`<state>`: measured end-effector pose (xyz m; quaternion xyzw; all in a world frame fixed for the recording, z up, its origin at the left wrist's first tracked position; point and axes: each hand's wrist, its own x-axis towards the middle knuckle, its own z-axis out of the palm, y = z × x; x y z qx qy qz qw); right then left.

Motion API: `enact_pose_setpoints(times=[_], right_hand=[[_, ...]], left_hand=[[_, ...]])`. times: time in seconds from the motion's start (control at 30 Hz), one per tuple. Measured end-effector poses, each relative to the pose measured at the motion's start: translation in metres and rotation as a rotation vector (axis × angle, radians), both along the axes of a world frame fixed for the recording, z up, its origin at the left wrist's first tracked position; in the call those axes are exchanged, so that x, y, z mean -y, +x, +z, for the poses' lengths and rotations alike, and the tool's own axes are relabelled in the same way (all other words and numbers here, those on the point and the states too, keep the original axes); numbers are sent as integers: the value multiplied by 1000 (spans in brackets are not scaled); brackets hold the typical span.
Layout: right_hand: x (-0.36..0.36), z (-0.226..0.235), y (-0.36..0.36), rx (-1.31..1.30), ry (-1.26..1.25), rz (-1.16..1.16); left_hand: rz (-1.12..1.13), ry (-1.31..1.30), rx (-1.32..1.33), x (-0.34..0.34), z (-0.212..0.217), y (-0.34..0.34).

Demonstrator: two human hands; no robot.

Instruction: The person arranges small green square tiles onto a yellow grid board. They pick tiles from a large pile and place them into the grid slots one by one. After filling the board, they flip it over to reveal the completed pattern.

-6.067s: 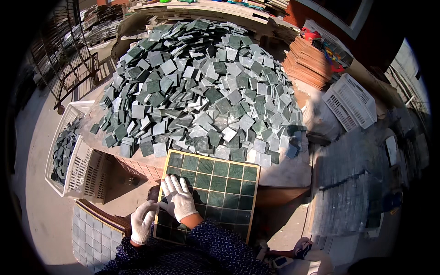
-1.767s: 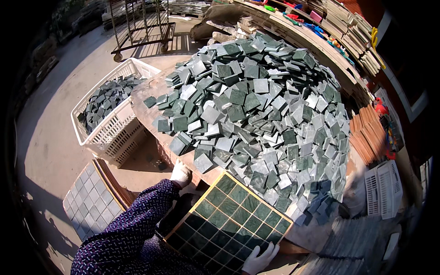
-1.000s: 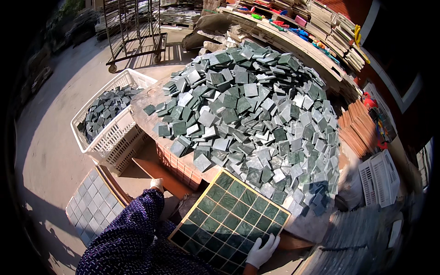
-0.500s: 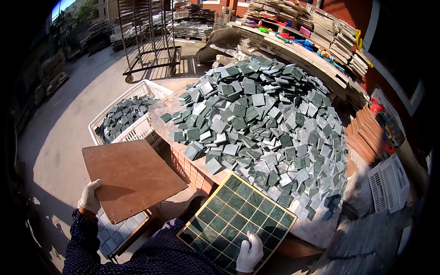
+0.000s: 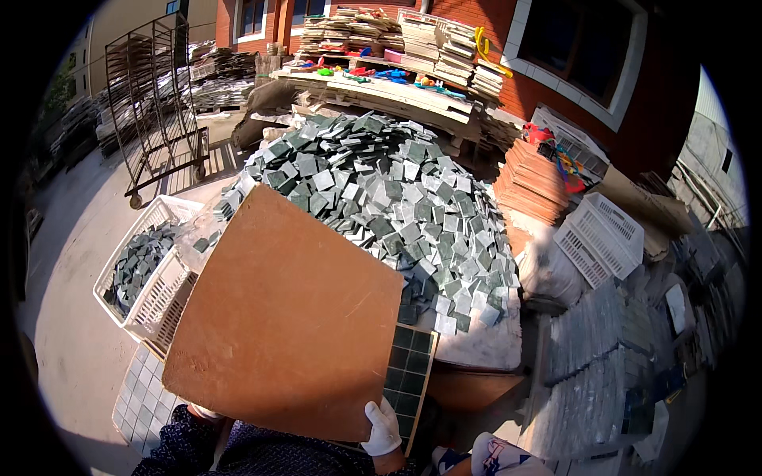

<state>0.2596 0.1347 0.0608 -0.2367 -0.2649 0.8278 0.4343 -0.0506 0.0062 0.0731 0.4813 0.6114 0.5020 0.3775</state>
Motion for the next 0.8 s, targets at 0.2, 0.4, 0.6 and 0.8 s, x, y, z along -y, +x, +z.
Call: enact_pose_setpoints(times=[0.2, 0.4, 0.6, 0.8], right_hand=[[21, -54, 75, 211, 93, -289], [36, -22, 91, 815, 179, -295], [62, -38, 111, 1258, 252, -227], [52, -85, 124, 1479, 418, -143]], left_hand=[[-411, -171, 715, -63, 60, -13], [114, -216, 9, -31, -56, 25], [93, -324, -247, -25, -63, 48], [105, -310, -418, -32, -69, 41]])
